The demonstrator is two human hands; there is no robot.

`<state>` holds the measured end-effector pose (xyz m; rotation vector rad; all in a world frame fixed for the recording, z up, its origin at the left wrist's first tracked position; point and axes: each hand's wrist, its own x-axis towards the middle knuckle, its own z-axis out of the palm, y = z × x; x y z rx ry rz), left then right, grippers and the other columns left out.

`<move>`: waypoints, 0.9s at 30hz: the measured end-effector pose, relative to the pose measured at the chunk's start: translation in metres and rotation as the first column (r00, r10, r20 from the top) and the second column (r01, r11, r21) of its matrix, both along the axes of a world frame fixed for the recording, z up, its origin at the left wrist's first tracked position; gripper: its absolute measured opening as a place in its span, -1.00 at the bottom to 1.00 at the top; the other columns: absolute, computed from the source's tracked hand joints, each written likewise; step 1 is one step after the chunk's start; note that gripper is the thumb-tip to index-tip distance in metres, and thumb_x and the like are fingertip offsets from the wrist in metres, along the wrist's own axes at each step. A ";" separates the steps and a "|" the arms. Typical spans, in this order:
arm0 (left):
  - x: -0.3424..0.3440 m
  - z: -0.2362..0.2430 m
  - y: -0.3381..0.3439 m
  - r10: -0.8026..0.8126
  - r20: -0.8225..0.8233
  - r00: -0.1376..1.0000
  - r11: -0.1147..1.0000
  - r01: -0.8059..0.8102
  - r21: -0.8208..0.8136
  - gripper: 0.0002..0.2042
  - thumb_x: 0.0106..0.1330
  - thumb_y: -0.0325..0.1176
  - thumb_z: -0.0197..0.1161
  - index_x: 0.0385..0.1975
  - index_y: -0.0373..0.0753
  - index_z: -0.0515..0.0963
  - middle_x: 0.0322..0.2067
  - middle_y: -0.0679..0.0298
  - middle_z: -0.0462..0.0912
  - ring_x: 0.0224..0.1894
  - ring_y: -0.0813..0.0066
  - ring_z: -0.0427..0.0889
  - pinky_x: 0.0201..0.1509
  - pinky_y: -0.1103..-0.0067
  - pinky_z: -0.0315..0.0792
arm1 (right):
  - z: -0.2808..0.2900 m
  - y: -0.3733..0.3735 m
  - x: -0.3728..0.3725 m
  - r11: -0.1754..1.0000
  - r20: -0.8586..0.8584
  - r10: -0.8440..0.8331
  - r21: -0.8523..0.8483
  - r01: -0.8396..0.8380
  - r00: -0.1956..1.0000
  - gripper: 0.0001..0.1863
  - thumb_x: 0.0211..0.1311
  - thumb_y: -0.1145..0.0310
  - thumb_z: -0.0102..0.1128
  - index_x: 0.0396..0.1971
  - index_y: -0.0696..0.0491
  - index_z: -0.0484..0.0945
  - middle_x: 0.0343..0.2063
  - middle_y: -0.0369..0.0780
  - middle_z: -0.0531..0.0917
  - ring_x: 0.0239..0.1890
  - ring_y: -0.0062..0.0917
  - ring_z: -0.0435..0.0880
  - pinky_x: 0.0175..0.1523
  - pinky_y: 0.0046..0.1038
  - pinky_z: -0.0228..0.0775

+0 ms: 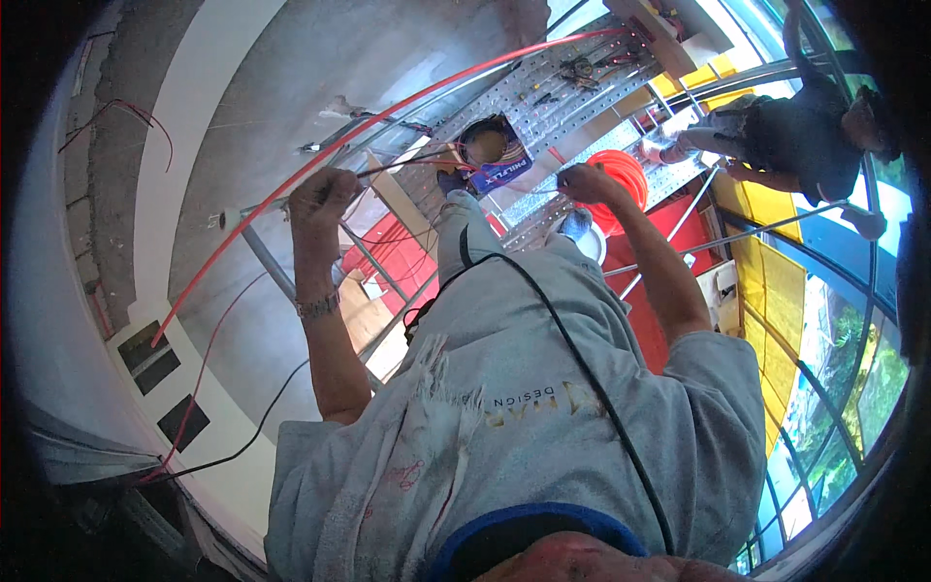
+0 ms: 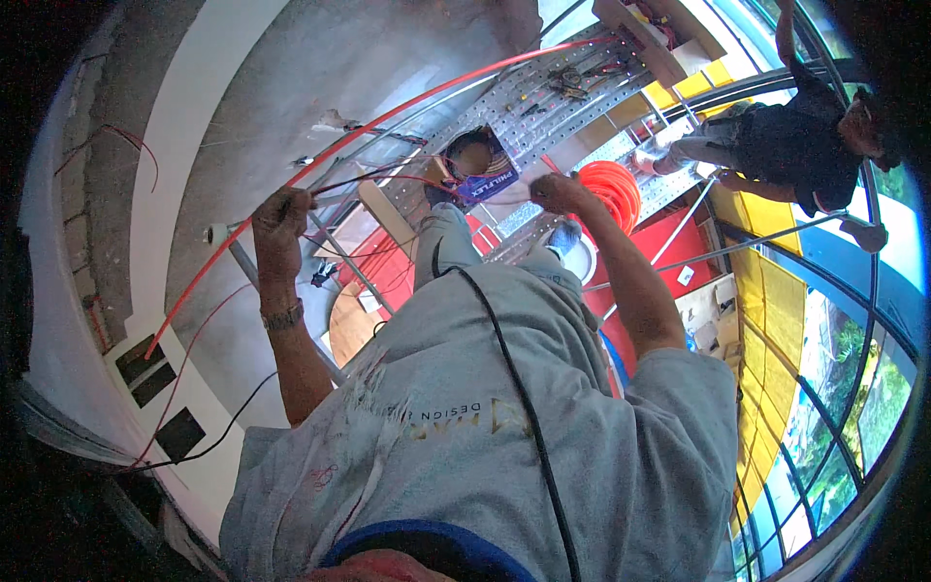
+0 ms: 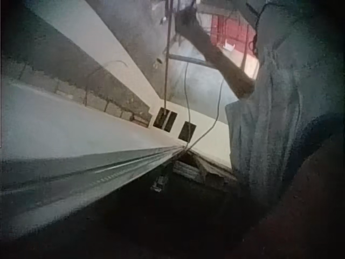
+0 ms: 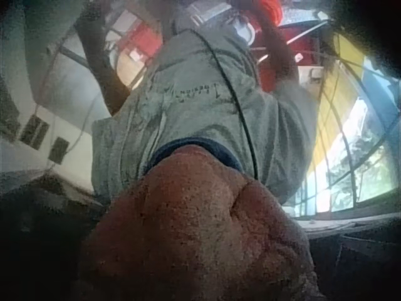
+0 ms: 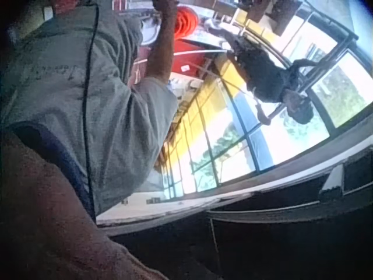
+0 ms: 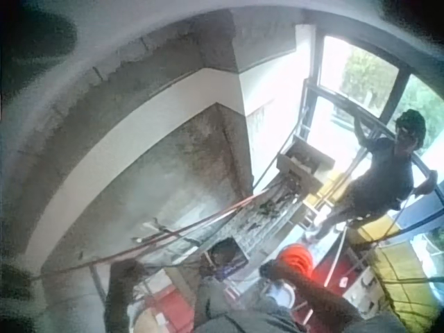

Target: The person is feeding red electrical wire through a flexible conduit or conduit fitting on a construction site.

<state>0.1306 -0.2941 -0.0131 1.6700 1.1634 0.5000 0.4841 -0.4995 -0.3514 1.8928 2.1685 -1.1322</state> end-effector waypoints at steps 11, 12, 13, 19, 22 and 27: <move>-0.009 -0.001 -0.015 -0.201 -0.235 0.951 0.959 0.240 0.152 -0.86 0.34 -0.39 0.34 -0.30 -0.36 0.69 -0.45 0.18 0.69 -0.40 0.51 0.61 -0.26 0.52 0.46 | 0.165 0.081 -0.052 0.683 -0.432 -0.370 0.473 0.556 0.822 0.28 -0.12 0.00 0.63 0.54 -0.02 -0.03 0.41 0.08 0.26 0.47 -0.09 0.22 0.45 0.09 0.06; -0.006 -0.009 -0.025 -0.187 -0.165 0.968 0.971 0.208 0.120 -0.84 0.34 -0.38 0.34 -0.27 -0.37 0.69 -0.42 0.16 0.70 -0.37 0.52 0.63 -0.22 0.50 0.49 | 0.214 0.091 -0.072 0.700 -0.531 -0.225 0.495 0.514 0.817 0.26 -0.12 0.13 0.66 0.54 -0.01 -0.02 0.40 0.04 0.30 0.46 -0.10 0.25 0.49 -0.07 0.08; 0.000 -0.013 -0.033 -0.214 -0.183 0.960 0.960 0.241 0.142 -0.84 0.35 -0.38 0.34 -0.27 -0.38 0.69 -0.42 0.16 0.71 -0.36 0.53 0.63 -0.21 0.50 0.49 | 0.240 0.094 -0.089 0.778 -0.595 -0.076 0.466 0.421 0.800 0.20 -0.02 0.05 0.59 0.54 -0.02 -0.02 0.39 0.05 0.31 0.45 -0.09 0.26 0.50 -0.06 0.02; -0.022 -0.008 -0.037 -0.183 -0.220 0.958 0.976 0.204 0.077 -0.87 0.34 -0.42 0.32 -0.27 -0.37 0.68 -0.40 0.22 0.72 -0.33 0.58 0.61 -0.20 0.55 0.49 | 0.216 0.097 -0.141 0.951 -0.783 0.151 0.282 0.128 0.604 -0.48 0.47 0.09 0.15 0.27 0.08 0.43 -0.12 -0.02 0.71 -0.02 -0.07 0.68 0.15 -0.15 0.44; -0.099 -0.030 -0.028 -0.020 -0.210 0.978 0.994 0.043 0.103 -0.89 0.33 -0.45 0.30 -0.27 -0.35 0.67 -0.37 0.30 0.70 -0.32 0.60 0.58 -0.20 0.58 0.47 | 0.181 0.082 -0.120 0.990 -0.831 0.083 0.132 0.051 0.549 -0.61 0.53 0.12 0.05 0.06 0.13 0.55 -0.17 -0.06 0.70 -0.05 -0.10 0.68 0.14 -0.18 0.46; -0.226 -0.004 -0.004 0.322 -0.423 0.847 0.928 -0.193 0.320 -0.69 0.47 -0.18 0.22 -0.33 -0.36 0.63 -0.57 0.47 0.36 -0.54 0.63 0.26 -0.47 0.59 0.20 | 0.091 0.018 -0.028 0.998 -0.809 -0.032 0.009 0.066 0.587 -0.64 0.57 0.16 0.00 -0.07 0.15 0.64 -0.14 -0.11 0.70 -0.05 -0.29 0.67 0.14 -0.27 0.46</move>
